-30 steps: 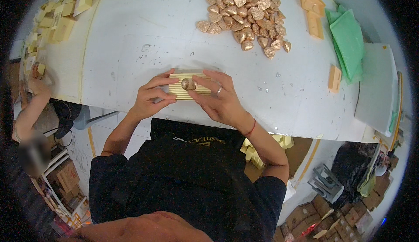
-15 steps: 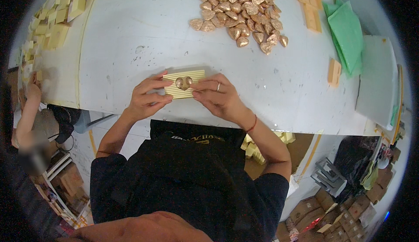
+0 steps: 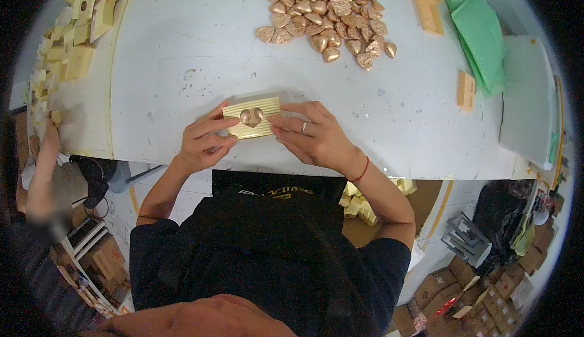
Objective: The person repeatedly picks small heart-shaped metallic pieces and places them into small rectangular boxes with two indentations. They close each box after filling it and set it aside on the table. The process continues with multiple boxes throughout the clip.
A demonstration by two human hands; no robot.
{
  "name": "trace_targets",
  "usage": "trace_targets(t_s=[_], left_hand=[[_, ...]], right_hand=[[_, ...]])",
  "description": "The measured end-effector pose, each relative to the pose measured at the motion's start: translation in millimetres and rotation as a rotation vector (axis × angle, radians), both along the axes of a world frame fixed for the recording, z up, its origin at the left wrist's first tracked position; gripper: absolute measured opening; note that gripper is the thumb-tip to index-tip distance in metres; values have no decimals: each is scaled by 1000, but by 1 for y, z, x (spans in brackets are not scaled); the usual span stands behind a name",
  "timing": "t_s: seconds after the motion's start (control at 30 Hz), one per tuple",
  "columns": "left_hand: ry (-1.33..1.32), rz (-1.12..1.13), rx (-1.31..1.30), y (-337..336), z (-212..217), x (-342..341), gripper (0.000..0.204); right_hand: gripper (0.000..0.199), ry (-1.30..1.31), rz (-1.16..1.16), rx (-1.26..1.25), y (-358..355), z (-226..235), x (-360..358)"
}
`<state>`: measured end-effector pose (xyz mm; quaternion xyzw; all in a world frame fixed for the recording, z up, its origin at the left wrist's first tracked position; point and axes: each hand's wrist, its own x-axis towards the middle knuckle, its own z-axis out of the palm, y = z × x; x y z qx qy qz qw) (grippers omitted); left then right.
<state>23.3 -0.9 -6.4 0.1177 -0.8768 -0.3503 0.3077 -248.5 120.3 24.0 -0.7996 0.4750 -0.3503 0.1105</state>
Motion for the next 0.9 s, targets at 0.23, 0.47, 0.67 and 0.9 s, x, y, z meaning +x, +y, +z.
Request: trace_targets(t_s=[0.23,0.47,0.67,0.9], left_hand=[[-10,31,19,1,-4,-1,17],[-125,66,-190,7,12,-7,29],[-34,18,-90,1,-4,-19,24],[-16,15,-97,0,2,-23,18]], right_hand=[[39,-311,-8,235,1,-21,-9],[38,47,-73,80,12,-3,-9],[27,-276,7,25,2,-15,0],[25,-193,35,1,1,-20,-3]])
